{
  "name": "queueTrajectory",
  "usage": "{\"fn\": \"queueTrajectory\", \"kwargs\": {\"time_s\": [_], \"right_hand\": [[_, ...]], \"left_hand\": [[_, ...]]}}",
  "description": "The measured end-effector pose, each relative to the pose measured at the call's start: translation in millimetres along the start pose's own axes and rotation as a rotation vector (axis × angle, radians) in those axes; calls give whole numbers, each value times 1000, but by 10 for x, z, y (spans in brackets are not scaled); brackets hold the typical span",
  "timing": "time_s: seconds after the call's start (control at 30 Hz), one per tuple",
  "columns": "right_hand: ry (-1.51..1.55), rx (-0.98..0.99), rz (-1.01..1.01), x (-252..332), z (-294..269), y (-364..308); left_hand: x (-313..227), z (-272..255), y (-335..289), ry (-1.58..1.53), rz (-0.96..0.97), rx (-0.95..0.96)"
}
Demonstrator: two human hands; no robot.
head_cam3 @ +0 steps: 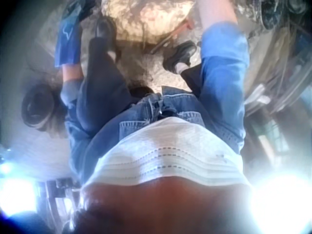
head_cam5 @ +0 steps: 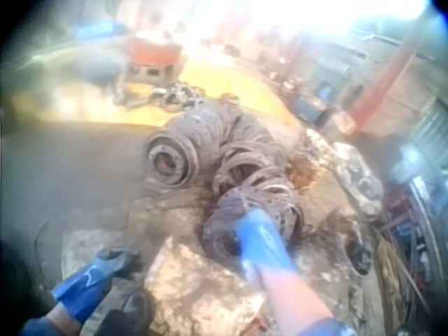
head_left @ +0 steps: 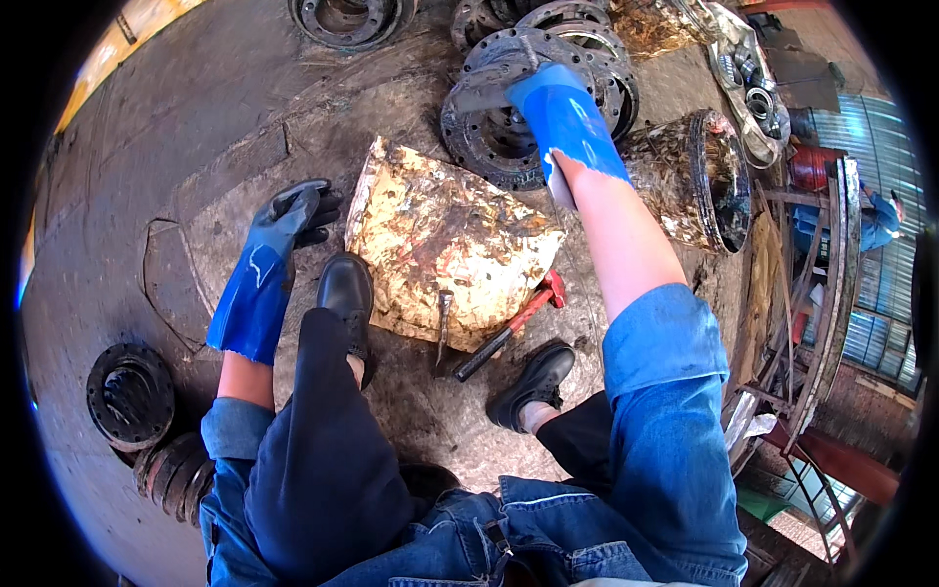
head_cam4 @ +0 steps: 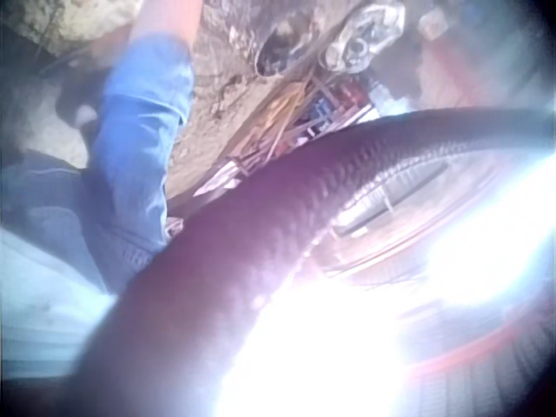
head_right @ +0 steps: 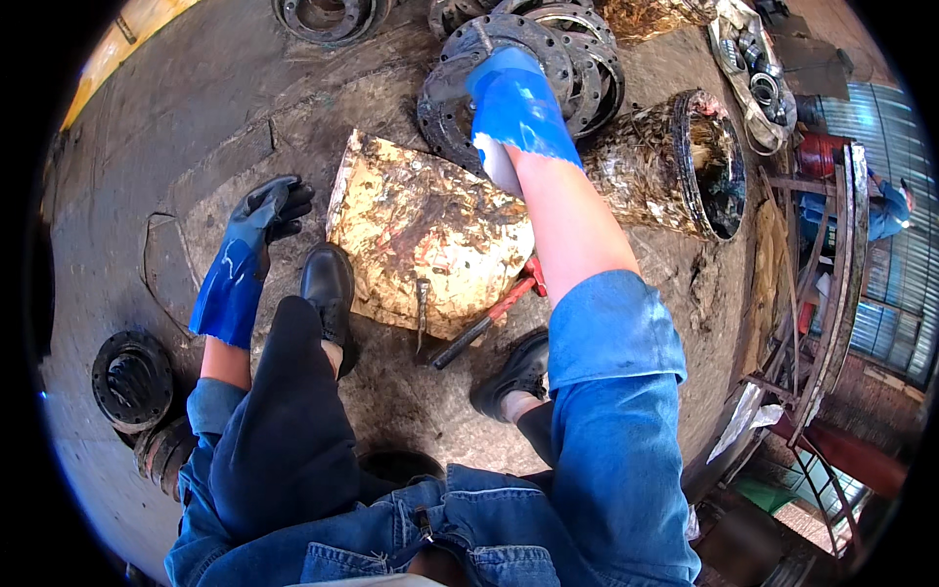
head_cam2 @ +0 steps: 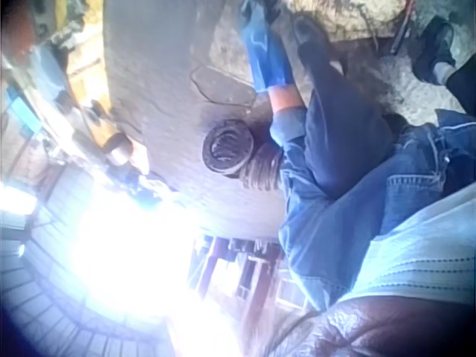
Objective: The person cleans greasy metal rings using a scraper and a hammer. They scrape off old lubricant, tap the rings to loosen debris, and handle multiple rings individually while working on a small board on the floor.
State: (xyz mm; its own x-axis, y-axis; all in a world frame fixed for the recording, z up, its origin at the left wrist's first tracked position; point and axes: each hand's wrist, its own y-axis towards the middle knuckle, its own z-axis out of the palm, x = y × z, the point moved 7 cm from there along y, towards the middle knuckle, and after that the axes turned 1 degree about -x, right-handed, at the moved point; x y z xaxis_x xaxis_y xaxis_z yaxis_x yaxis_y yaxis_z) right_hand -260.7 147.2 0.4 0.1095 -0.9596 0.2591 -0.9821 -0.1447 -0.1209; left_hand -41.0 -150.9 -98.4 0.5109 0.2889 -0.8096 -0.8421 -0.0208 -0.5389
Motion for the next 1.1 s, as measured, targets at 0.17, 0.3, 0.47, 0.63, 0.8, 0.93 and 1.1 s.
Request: {"fn": "queueTrajectory", "kwargs": {"time_s": [0.17, 0.3, 0.47, 0.63, 0.8, 0.93, 1.1], "right_hand": [[-4, 235, 281, -73, 262, -128], [313, 275, 472, -728, 211, -504], [801, -51, 697, -1061, -959, -1665], [622, -441, 799, -1822, -2004, -2544], [392, -561, 619, -2091, -2109, -2568], [411, -488, 555, -2402, -1721, -2341], [-138, -308, 547, -2066, -1427, -2385]], "left_hand": [[15, -51, -12, -30, -6, -14], [6, -103, -12, -64, 18, -27], [53, -162, 91, -92, 50, -22], [62, -143, 81, -71, 35, -4], [56, -118, 72, -65, -2, -68], [50, -107, 89, -93, 25, -36], [145, -265, 109, -90, 28, -43]]}}
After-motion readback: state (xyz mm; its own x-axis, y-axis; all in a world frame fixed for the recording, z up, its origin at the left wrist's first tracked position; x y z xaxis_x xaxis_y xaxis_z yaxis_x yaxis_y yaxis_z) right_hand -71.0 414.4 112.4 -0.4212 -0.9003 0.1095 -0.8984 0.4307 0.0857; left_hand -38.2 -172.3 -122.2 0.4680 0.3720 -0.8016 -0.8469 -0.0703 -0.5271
